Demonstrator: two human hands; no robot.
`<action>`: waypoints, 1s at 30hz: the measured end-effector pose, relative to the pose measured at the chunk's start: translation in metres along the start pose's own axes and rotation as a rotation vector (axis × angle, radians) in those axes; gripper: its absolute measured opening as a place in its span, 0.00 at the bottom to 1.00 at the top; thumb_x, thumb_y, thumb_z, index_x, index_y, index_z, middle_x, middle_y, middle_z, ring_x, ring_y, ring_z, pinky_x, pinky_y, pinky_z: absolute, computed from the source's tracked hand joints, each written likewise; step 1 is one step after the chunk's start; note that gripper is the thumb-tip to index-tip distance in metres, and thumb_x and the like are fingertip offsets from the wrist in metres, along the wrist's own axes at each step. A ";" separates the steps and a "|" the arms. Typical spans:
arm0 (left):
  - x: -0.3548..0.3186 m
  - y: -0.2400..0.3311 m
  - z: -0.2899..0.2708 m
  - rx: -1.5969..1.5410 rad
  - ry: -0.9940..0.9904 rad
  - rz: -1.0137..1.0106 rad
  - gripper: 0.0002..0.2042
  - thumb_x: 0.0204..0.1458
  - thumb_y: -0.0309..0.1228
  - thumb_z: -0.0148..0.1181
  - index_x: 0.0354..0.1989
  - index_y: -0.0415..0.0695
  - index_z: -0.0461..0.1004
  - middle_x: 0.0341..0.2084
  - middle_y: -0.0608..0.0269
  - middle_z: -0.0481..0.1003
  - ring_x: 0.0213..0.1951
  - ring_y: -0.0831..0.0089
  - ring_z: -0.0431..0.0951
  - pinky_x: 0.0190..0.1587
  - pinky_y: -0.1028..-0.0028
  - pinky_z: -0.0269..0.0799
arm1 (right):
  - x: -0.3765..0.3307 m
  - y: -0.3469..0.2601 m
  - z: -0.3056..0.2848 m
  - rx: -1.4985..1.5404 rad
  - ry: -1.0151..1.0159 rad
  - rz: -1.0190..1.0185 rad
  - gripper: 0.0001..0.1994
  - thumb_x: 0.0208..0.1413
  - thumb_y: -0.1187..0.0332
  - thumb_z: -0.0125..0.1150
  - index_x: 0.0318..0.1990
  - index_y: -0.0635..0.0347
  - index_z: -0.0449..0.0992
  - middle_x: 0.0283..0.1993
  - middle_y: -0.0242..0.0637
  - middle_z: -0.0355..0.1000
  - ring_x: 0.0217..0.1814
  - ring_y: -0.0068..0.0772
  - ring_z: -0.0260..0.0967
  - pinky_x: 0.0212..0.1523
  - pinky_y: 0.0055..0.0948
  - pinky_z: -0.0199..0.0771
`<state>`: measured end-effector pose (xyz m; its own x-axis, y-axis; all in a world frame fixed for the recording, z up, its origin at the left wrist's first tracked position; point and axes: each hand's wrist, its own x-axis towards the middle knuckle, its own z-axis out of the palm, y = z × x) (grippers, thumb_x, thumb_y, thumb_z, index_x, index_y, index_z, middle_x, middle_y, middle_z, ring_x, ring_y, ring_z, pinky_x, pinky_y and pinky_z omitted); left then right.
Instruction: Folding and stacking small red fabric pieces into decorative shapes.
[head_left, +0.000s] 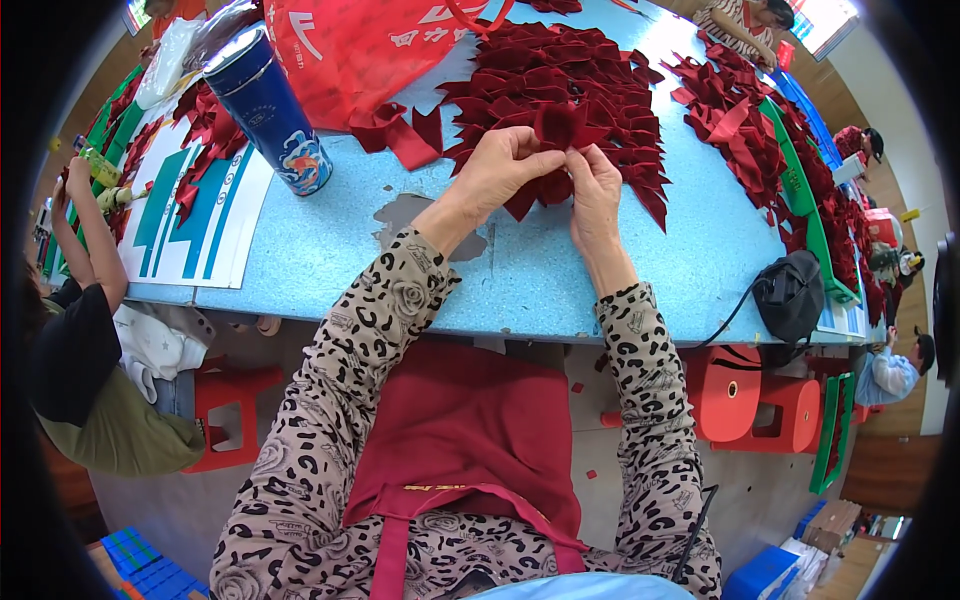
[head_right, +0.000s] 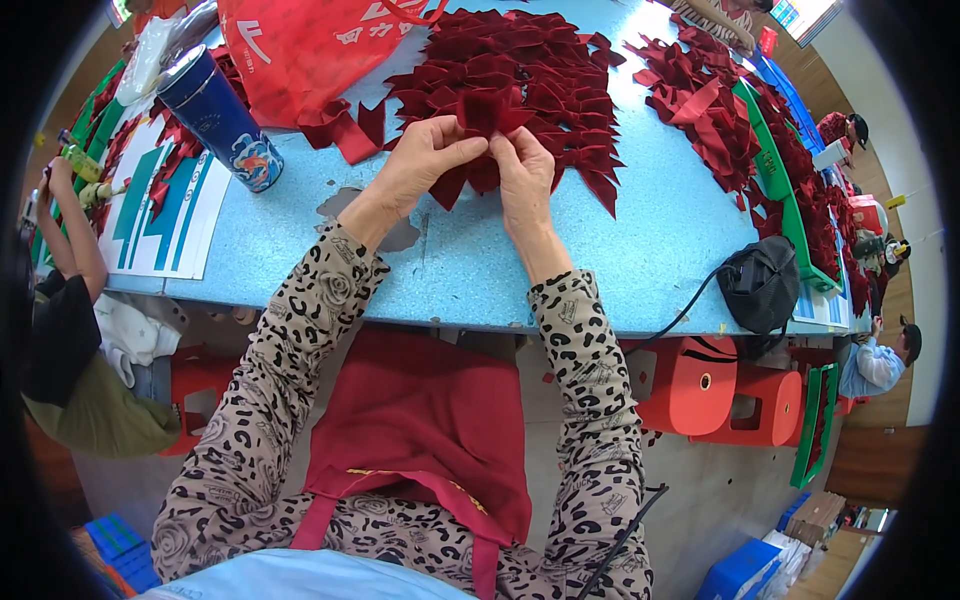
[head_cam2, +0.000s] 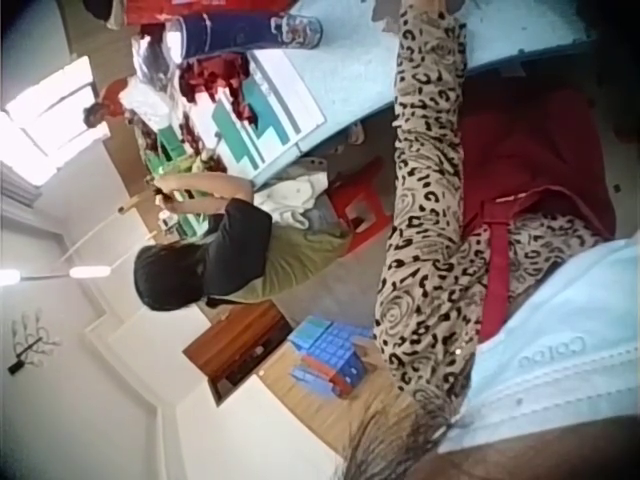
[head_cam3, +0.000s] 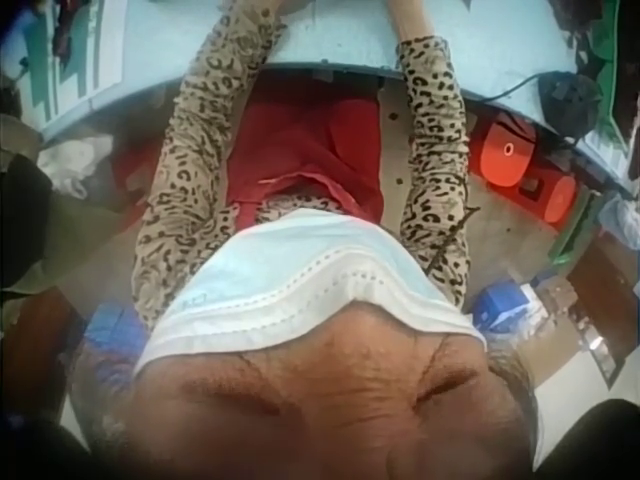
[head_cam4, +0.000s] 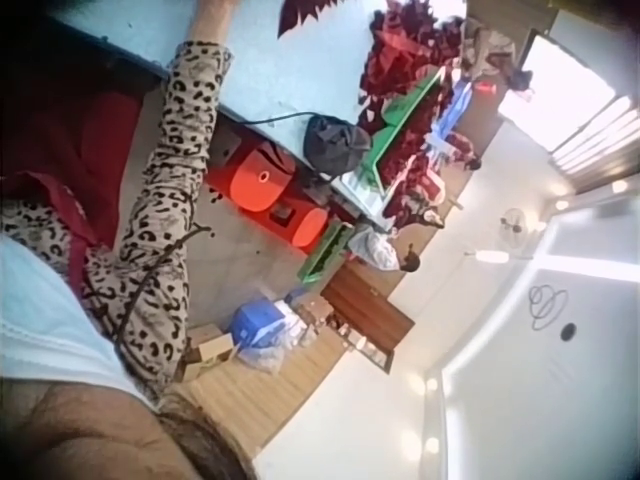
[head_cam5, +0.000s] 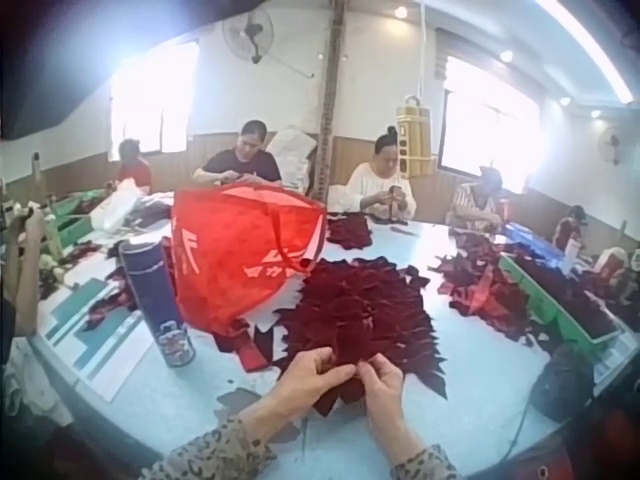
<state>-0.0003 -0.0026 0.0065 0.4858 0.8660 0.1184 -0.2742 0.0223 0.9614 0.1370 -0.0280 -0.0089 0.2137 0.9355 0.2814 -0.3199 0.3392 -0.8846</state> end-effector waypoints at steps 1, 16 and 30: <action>0.000 -0.003 0.001 0.016 0.011 0.033 0.09 0.51 0.29 0.58 0.40 0.42 0.75 0.34 0.69 0.76 0.36 0.83 0.73 0.42 0.80 0.67 | -0.001 -0.001 0.001 -0.021 -0.019 -0.013 0.03 0.55 0.74 0.55 0.35 0.60 0.75 0.30 0.27 0.73 0.31 0.15 0.66 0.33 0.18 0.66; 0.007 -0.019 0.028 -0.301 0.064 -0.176 0.04 0.48 0.27 0.56 0.32 0.44 0.73 0.26 0.69 0.73 0.29 0.81 0.72 0.33 0.78 0.68 | 0.017 0.002 -0.035 -0.226 0.287 -0.076 0.07 0.56 0.70 0.56 0.26 0.54 0.73 0.22 0.21 0.66 0.20 0.10 0.54 0.21 0.16 0.52; 0.000 -0.017 0.048 -0.182 -0.040 -0.278 0.05 0.50 0.27 0.53 0.35 0.45 0.69 0.22 0.68 0.70 0.22 0.83 0.69 0.22 0.79 0.65 | 0.031 -0.026 -0.058 0.006 0.581 -0.039 0.07 0.60 0.70 0.50 0.28 0.55 0.67 0.23 0.25 0.64 0.22 0.16 0.58 0.21 0.17 0.58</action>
<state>0.0444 -0.0268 0.0026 0.5942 0.7938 -0.1295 -0.2684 0.3475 0.8985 0.2052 -0.0131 0.0014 0.6960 0.7154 0.0617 -0.3071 0.3742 -0.8750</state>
